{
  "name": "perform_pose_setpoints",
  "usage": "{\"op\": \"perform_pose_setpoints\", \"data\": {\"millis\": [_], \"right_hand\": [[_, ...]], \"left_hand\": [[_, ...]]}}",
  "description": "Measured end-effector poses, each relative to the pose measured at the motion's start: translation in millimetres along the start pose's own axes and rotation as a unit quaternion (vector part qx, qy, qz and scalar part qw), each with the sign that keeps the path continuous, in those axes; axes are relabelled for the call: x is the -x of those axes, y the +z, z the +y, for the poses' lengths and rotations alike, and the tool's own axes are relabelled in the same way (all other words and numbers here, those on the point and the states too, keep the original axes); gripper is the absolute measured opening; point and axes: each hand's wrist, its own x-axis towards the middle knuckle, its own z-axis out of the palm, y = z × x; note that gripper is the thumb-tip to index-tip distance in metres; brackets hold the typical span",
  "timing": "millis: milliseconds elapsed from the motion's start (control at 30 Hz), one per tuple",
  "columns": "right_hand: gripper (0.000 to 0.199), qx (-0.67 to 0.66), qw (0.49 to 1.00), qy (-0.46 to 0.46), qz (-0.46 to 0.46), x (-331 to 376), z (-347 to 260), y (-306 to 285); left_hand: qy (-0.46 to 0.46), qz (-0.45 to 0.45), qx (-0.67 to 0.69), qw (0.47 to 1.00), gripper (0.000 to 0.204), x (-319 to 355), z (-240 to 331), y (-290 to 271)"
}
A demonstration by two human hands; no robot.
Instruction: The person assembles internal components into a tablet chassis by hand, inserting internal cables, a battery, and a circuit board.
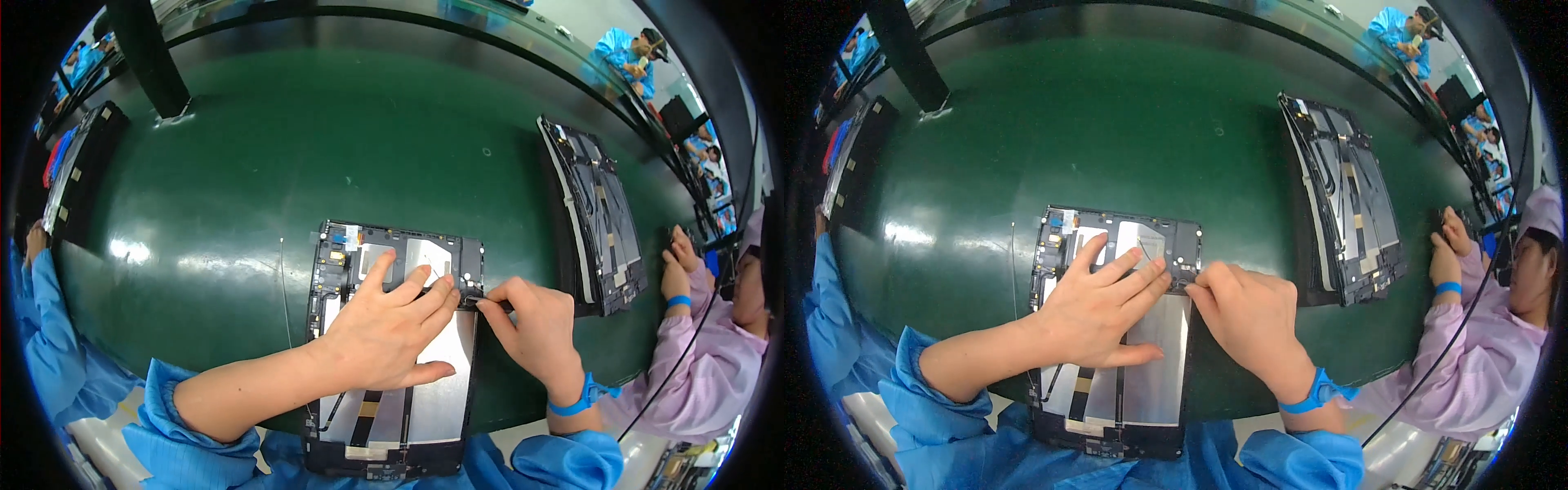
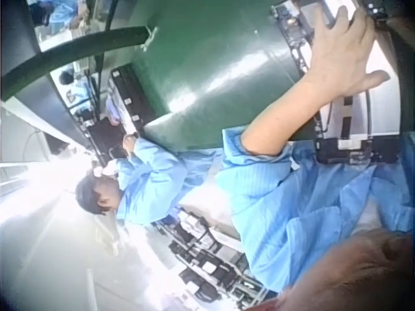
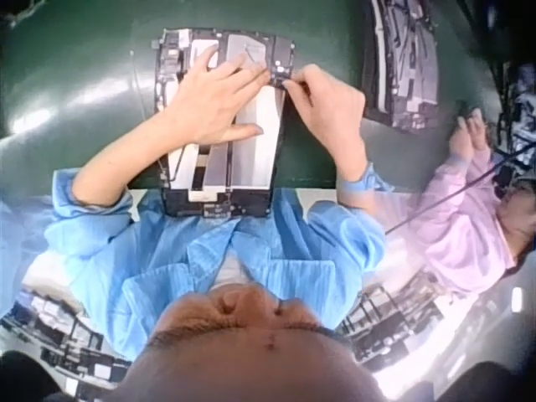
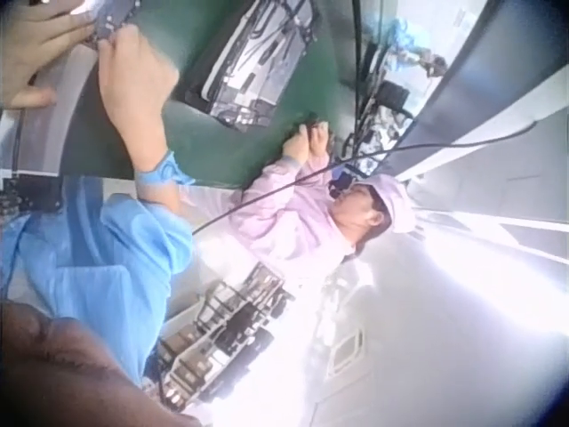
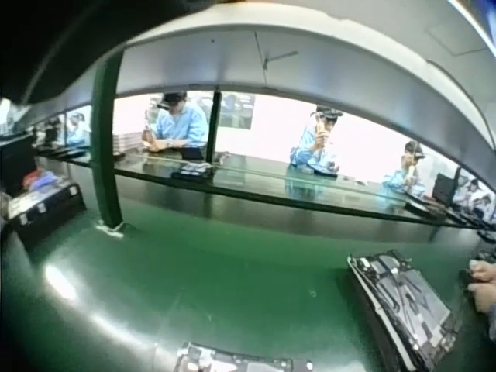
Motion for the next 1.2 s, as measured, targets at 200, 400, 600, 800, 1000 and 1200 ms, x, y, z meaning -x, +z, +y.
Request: {"op": "perform_pose_setpoints", "data": {"millis": [200, 400, 600, 800, 1000, 1200], "right_hand": [[0.017, 0.025, 0.997, 0.005, 0.077, 2.7, -0.9, 5.0], [0.016, 0.017, 0.998, 0.003, 0.06, 1.2, -2.6, 1.5], [0.02, 0.051, 0.997, -0.018, 0.055, 0.7, -5.6, -0.3], [0.017, 0.127, 0.992, -0.008, -0.019, -8.2, -26.2, -9.7], [0.009, 0.215, 0.968, -0.075, -0.105, -34.2, -31.6, -19.7], [0.005, 0.223, 0.921, -0.26, -0.187, -60.5, -32.1, -25.4]], "left_hand": [[0.007, 0.007, 0.008, 1.0, 0.061, 1.0, -0.3, -0.3], [0.004, 0.003, 0.013, 1.0, 0.06, -1.3, -0.6, -1.5], [0.0, 0.02, 0.013, 1.0, 0.062, -1.6, -0.8, -0.3], [0.002, 0.025, 0.021, 0.999, 0.061, 1.1, -1.4, 2.2], [0.006, 0.028, 0.038, 0.999, 0.058, -1.2, -1.3, -0.2], [0.002, 0.004, 0.023, 1.0, 0.051, -0.6, -1.7, -1.6]]}}
